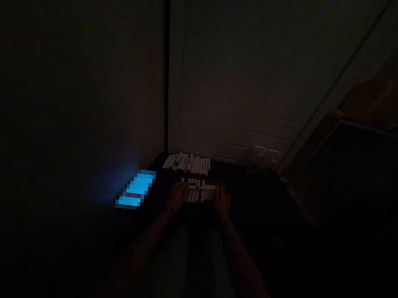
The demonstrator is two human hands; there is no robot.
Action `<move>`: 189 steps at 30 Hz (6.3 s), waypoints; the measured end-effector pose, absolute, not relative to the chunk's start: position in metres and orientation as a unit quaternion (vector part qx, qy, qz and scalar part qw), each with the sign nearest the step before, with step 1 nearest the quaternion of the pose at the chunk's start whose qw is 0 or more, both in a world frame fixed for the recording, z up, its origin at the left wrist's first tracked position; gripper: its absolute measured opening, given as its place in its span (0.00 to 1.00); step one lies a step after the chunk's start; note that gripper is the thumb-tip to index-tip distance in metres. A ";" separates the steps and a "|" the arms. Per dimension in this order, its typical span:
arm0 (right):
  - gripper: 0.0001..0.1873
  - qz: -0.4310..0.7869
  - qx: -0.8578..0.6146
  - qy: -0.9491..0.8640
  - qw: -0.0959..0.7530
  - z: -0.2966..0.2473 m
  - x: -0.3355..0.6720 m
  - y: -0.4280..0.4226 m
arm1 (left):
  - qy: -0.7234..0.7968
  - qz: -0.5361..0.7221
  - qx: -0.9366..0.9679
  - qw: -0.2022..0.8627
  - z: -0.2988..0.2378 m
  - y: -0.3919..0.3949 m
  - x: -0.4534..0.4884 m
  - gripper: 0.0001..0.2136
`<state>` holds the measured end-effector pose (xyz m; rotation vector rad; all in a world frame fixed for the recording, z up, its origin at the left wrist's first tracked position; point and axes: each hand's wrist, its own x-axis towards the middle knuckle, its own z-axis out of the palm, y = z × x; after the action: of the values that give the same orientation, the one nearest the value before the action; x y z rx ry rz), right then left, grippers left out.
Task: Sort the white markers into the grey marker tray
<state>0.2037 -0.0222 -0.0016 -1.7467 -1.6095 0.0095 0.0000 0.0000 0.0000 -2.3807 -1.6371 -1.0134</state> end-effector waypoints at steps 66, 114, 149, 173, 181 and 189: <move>0.24 0.056 -0.684 -0.606 0.403 0.012 0.197 -0.032 | -0.503 -0.349 -0.790 -0.032 0.014 -0.010 0.003 0.13; 0.24 0.053 -0.653 -0.662 0.363 0.015 0.193 -0.037 | -0.603 -0.271 -0.749 0.047 0.012 -0.019 0.009 0.17; 0.24 -0.021 -0.683 -0.678 0.271 0.014 0.188 -0.036 | -0.645 -0.218 -0.731 0.044 0.025 -0.027 0.019 0.18; 0.23 -0.005 -0.686 -0.681 0.256 0.016 0.189 -0.036 | -0.639 -0.214 -0.738 0.022 0.032 -0.028 0.016 0.18; 0.23 -0.004 -0.685 -0.681 0.260 0.015 0.190 -0.035 | -0.632 -0.203 -0.747 0.044 0.026 -0.024 0.013 0.17; 0.23 -0.010 -0.683 -0.678 0.272 0.014 0.189 -0.035 | -0.626 -0.206 -0.751 0.038 0.025 -0.023 0.012 0.17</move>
<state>0.1890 -0.0347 0.0140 -1.8397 -1.8250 -0.0261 0.0118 -0.0233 0.0250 -2.3053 -1.9195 -0.6308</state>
